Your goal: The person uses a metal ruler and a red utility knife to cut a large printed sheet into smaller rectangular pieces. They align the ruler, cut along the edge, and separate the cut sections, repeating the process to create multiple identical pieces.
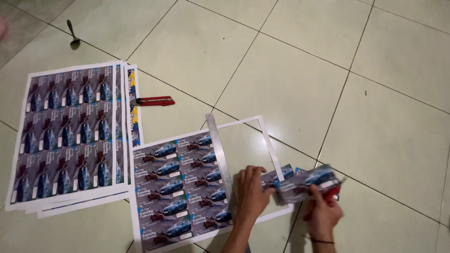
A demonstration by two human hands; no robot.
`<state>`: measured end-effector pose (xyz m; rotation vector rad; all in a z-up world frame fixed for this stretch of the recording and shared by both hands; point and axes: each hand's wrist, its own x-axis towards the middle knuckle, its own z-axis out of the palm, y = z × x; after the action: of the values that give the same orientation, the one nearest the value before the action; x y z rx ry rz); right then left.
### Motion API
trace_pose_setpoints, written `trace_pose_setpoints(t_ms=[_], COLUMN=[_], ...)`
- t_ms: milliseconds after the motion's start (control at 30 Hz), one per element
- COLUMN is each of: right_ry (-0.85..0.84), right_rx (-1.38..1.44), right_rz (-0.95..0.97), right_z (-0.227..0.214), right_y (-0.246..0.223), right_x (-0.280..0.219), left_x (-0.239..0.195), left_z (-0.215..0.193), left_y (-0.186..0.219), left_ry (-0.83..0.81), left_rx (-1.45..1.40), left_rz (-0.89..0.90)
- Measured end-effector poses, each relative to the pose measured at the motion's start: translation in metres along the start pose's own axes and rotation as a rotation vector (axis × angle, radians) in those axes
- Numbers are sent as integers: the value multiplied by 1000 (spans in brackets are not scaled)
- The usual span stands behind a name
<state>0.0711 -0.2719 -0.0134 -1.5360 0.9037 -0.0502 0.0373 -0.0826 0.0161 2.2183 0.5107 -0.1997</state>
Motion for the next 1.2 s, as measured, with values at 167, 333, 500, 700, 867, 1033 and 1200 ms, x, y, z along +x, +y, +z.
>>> trace_pose_setpoints(t_ms=[167, 333, 500, 700, 867, 1033, 1200], right_ry=[178, 368, 244, -16, -332, -331, -81], right_rx=[-119, -205, -89, -207, -41, 157, 17], right_rz=[-121, -184, -273, -44, 182, 201, -1], right_z=[-25, -34, -36, -18, -2, -1, -12], right_y=[-14, -7, 11, -6, 9, 12, -23], right_x=[38, 30, 16, -43, -80, -74, -52], left_x=[-7, -9, -10, -11, -32, -38, -46], left_z=[9, 1, -21, -25, -43, -39, -54], left_y=[-24, -13, 9, -23, -7, 3, 10], left_ry=[108, 115, -21, -101, -290, -320, -193], left_rx=[275, 291, 362, -378, -498, -515, -551], left_rz=[52, 25, -49, -346, -357, -172, -187])
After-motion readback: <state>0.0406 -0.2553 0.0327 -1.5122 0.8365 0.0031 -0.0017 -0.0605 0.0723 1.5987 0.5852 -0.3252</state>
